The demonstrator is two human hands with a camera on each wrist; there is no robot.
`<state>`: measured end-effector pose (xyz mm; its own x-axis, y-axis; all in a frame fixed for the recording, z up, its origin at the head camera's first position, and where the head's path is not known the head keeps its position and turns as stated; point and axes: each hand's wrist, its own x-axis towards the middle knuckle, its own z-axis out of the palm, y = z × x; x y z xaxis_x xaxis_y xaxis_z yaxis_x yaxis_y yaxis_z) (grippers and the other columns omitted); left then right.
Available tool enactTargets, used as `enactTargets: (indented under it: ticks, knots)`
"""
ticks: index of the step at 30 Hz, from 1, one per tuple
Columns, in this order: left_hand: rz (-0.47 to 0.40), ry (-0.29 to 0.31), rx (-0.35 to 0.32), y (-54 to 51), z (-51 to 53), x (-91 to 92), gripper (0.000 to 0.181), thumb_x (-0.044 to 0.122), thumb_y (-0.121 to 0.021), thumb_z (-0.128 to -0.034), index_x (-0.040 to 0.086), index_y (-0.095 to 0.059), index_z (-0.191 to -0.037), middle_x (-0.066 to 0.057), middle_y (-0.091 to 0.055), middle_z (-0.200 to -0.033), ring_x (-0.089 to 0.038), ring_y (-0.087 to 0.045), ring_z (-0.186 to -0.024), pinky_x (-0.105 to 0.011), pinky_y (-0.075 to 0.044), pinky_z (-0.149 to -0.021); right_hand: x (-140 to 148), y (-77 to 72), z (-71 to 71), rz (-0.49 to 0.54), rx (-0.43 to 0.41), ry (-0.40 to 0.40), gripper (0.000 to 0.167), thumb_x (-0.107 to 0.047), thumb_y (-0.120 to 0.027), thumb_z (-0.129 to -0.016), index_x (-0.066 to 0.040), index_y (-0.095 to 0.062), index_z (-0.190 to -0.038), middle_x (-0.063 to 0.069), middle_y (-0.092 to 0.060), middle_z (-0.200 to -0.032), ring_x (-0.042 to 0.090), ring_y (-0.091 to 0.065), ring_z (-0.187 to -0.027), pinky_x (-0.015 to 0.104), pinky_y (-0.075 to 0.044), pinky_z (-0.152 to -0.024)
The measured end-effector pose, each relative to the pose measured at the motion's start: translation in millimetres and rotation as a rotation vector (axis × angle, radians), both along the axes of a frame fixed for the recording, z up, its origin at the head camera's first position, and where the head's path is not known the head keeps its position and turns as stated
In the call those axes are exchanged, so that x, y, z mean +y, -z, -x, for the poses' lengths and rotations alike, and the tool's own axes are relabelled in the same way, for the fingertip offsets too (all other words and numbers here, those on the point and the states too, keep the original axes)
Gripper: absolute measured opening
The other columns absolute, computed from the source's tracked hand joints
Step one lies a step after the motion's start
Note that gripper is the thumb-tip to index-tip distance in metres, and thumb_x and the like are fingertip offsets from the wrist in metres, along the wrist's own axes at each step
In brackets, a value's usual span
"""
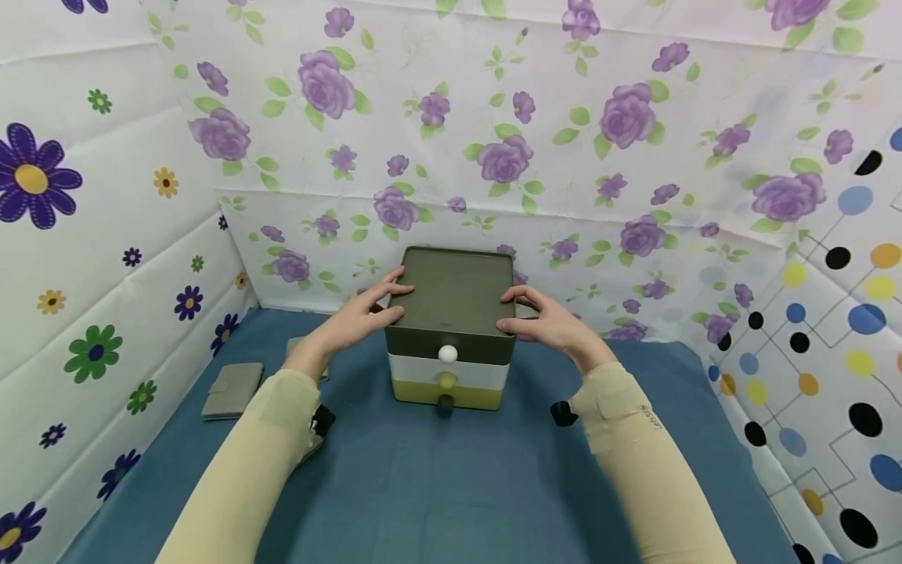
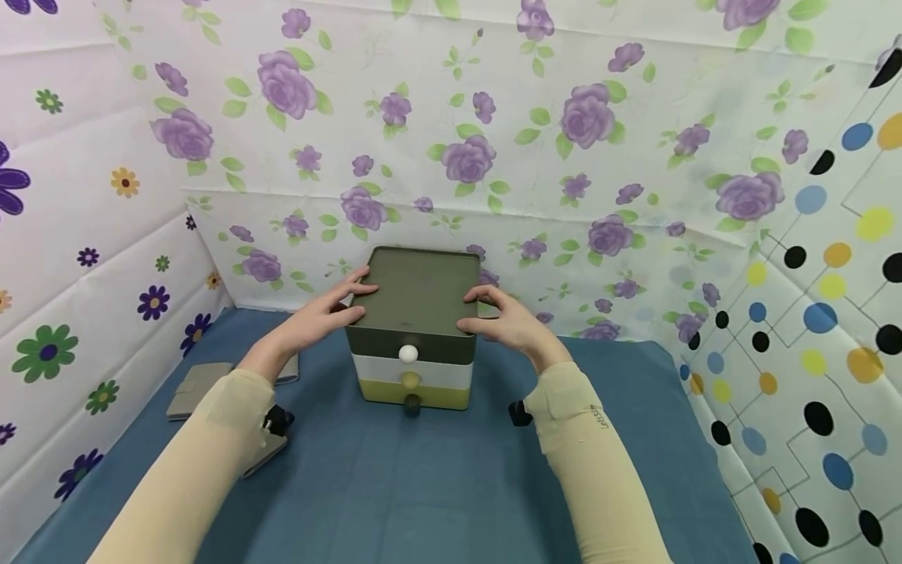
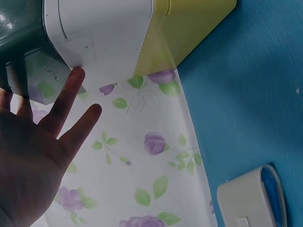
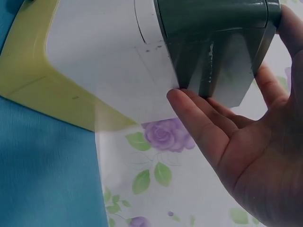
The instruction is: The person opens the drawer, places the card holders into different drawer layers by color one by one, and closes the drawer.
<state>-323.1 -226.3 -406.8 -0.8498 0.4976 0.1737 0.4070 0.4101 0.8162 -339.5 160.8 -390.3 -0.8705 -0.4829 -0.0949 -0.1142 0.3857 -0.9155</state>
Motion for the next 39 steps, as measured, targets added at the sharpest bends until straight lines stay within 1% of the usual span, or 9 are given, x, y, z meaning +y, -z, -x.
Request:
enactTargets:
  ticks: [5,9,14,19,23,28,32,36,39]
  knots:
    - [-0.012,-0.031,0.028,2.8,-5.7,-3.5,0.049,0.028,-0.05,-0.1167,0.013,-0.046,-0.163,0.004,-0.004,-0.18,-0.029,-0.009,-0.164,-0.065,-0.032,-0.118,-6.8,0.5,-0.3,0.021,0.005,0.006,0.049,-0.031,-0.08,-0.1,-0.02,-0.055,-0.141,0.012,-0.024,-0.173,0.037,-0.045,-0.149,0.052,-0.053,-0.108]
    - [0.001,-0.073,0.085,5.4,-11.0,-2.5,0.049,0.031,-0.047,-0.1173,0.014,-0.047,-0.163,0.002,-0.007,-0.18,-0.032,-0.017,-0.163,-0.065,-0.035,-0.117,-8.9,-3.4,-0.6,0.008,-0.002,-0.003,0.047,-0.03,-0.08,-0.1,-0.017,-0.055,-0.137,0.013,-0.024,-0.173,0.039,-0.048,-0.146,0.052,-0.054,-0.107]
    - [-0.01,-0.115,0.154,8.2,-18.0,4.3,0.048,0.03,-0.043,-0.1184,0.01,-0.047,-0.162,-0.006,-0.011,-0.18,-0.032,-0.02,-0.162,-0.063,-0.033,-0.121,-7.2,-20.4,-1.1,-0.089,-0.063,-0.022,0.048,-0.032,-0.08,-0.1,-0.016,-0.052,-0.136,0.02,-0.024,-0.172,0.041,-0.039,-0.152,0.057,-0.054,-0.103]
    - [-0.033,-0.182,0.17,8.1,-26.6,12.3,0.047,0.029,-0.041,-0.1188,0.008,-0.049,-0.161,-0.008,-0.017,-0.179,-0.033,-0.022,-0.162,-0.062,-0.034,-0.119,-7.9,-32.9,-1.3,-0.135,-0.131,-0.035,0.052,-0.031,-0.079,-0.1,-0.017,-0.049,-0.14,0.025,-0.028,-0.168,0.045,-0.054,-0.136,0.059,-0.057,-0.097]
    - [-0.058,-0.243,0.166,10.8,-38.2,17.5,0.049,0.031,-0.041,-0.1188,0.009,-0.047,-0.162,-0.009,-0.023,-0.177,-0.035,-0.031,-0.158,-0.061,-0.039,-0.116,-8.1,-29.0,-2.9,-0.146,-0.125,-0.035,0.053,-0.036,-0.078,-0.101,-0.021,-0.047,-0.142,0.025,-0.031,-0.166,0.046,-0.057,-0.132,0.056,-0.06,-0.092]
    - [-0.116,-0.277,0.143,20.1,-55.6,22.3,0.052,0.03,-0.041,-0.1189,0.014,-0.036,-0.168,-0.011,-0.029,-0.175,-0.042,-0.048,-0.145,-0.063,-0.042,-0.112,-4.0,-18.7,-2.3,-0.164,-0.049,-0.045,0.053,-0.045,-0.076,-0.101,-0.026,-0.047,-0.141,0.022,-0.036,-0.163,0.04,-0.058,-0.13,0.054,-0.054,-0.096]
    - [-0.169,-0.314,0.122,30.0,-69.4,25.9,0.055,0.03,-0.041,-0.1191,0.014,-0.029,-0.171,-0.014,-0.029,-0.174,-0.043,-0.047,-0.145,-0.065,-0.039,-0.115,-0.6,-12.7,0.2,-0.157,-0.012,-0.041,0.052,-0.047,-0.076,-0.101,-0.026,-0.048,-0.14,0.018,-0.039,-0.159,0.036,-0.055,-0.132,0.051,-0.047,-0.092]
    - [-0.23,-0.468,0.094,39.4,-84.2,30.9,0.05,0.028,-0.044,-0.1182,0.008,-0.039,-0.164,-0.021,-0.049,-0.158,-0.038,-0.05,-0.143,-0.059,-0.038,-0.117,0.5,-10.5,1.3,-0.143,-0.01,-0.045,0.052,-0.046,-0.076,-0.101,-0.026,-0.048,-0.14,0.018,-0.038,-0.16,0.036,-0.051,-0.136,0.048,-0.045,-0.089]
    - [-0.317,-0.595,0.002,46.8,-95.0,36.3,0.04,0.026,-0.045,-0.117,0.004,-0.052,-0.149,-0.021,-0.061,-0.134,-0.033,-0.058,-0.128,-0.052,-0.044,-0.11,0.5,-9.4,0.1,-0.131,-0.013,-0.04,0.051,-0.044,-0.076,-0.101,-0.026,-0.049,-0.139,0.018,-0.037,-0.161,0.037,-0.049,-0.138,0.049,-0.045,-0.09]
